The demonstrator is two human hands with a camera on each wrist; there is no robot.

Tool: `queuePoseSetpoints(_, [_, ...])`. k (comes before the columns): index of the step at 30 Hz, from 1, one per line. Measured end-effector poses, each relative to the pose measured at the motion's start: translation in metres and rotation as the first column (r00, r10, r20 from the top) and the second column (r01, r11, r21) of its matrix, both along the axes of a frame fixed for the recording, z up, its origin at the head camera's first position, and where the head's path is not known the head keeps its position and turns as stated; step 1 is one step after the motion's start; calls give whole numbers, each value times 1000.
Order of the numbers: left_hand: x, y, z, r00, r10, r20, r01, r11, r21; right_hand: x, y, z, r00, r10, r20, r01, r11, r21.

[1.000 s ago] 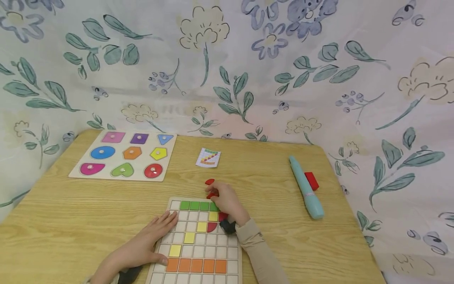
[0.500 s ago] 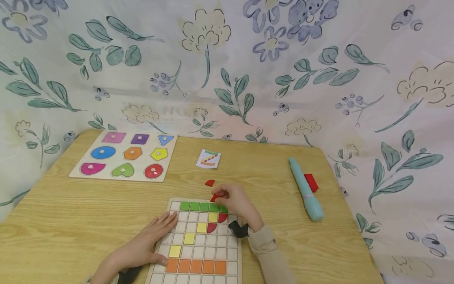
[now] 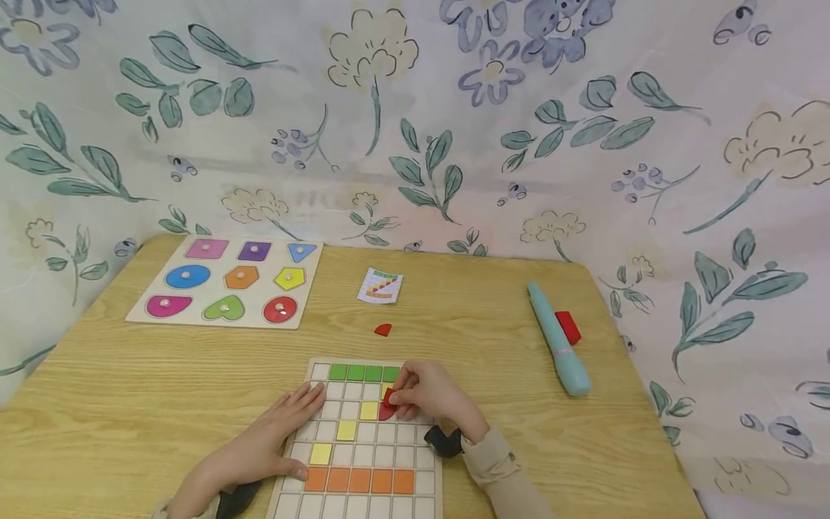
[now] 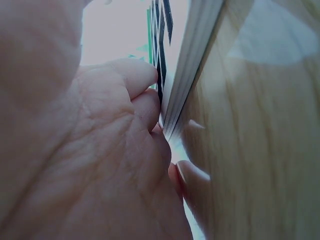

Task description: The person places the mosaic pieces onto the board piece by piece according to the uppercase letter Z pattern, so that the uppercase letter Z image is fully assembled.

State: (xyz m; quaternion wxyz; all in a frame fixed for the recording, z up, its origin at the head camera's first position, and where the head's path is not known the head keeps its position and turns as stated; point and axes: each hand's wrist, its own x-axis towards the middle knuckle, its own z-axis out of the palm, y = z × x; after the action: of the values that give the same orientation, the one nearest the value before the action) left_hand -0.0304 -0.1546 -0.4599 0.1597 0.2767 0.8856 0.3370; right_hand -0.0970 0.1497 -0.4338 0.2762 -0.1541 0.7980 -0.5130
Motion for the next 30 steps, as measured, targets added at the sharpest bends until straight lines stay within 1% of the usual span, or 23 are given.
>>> queuePoseSetpoints(1, [0, 0, 0, 1000, 2, 3, -2, 1000, 0, 1, -1, 0, 1000, -1, 4, 1, 1000, -1])
queuePoseSetpoints(3, [-1, 0, 1, 1000, 4, 13, -4, 1000, -4, 3, -4, 1, 1000, 20, 20, -20, 1000, 2])
queuePoseSetpoints(6, [-1, 1, 1, 1000, 8, 20, -8, 1000, -8, 9, -12, 1, 995, 88, 42, -89, 996, 15])
queuePoseSetpoints(8, [-2, 1, 1, 1000, 10, 15, -10, 1000, -13, 13, -18, 0, 992, 119, 37, -120, 992, 31])
queuePoseSetpoints(11, [-2, 2, 0, 1000, 18, 24, -18, 1000, -20, 19, -26, -2, 994, 105, 16, -106, 993, 60])
queuePoseSetpoints(14, [-2, 2, 0, 999, 22, 33, -21, 1000, -22, 24, -32, -5, 999, 53, 0, -53, 996, 65])
queuePoseSetpoints(15, [-2, 2, 1, 999, 25, 41, -24, 999, -22, 25, -34, -6, 999, 43, -12, -42, 997, 72])
queuePoseSetpoints(17, [-2, 1, 1, 999, 22, 32, -21, 1000, -18, 26, -37, -7, 998, 39, -45, -35, 995, 94])
queuePoseSetpoints(20, [-1, 0, 2, 1000, 17, 19, -17, 1000, -12, 28, -41, -7, 991, 69, -117, -50, 987, 155])
queuePoseSetpoints(23, [-1, -1, 2, 1000, 10, 9, -10, 1000, -15, 31, -46, -5, 983, 109, -149, -79, 978, 191])
queuePoseSetpoints(25, [-1, -1, 2, 1000, 8, 8, -8, 1000, -15, 33, -48, -4, 982, 122, -143, -94, 977, 192])
queuePoseSetpoints(27, [-1, -1, 2, 1000, 4, 4, -4, 1000, -15, 33, -50, -3, 983, 139, -118, -116, 976, 186])
queuePoseSetpoints(30, [-1, -1, 0, 1000, -3, -6, 3, 1000, -9, 27, -49, 0, 984, 156, -90, -136, 972, 193])
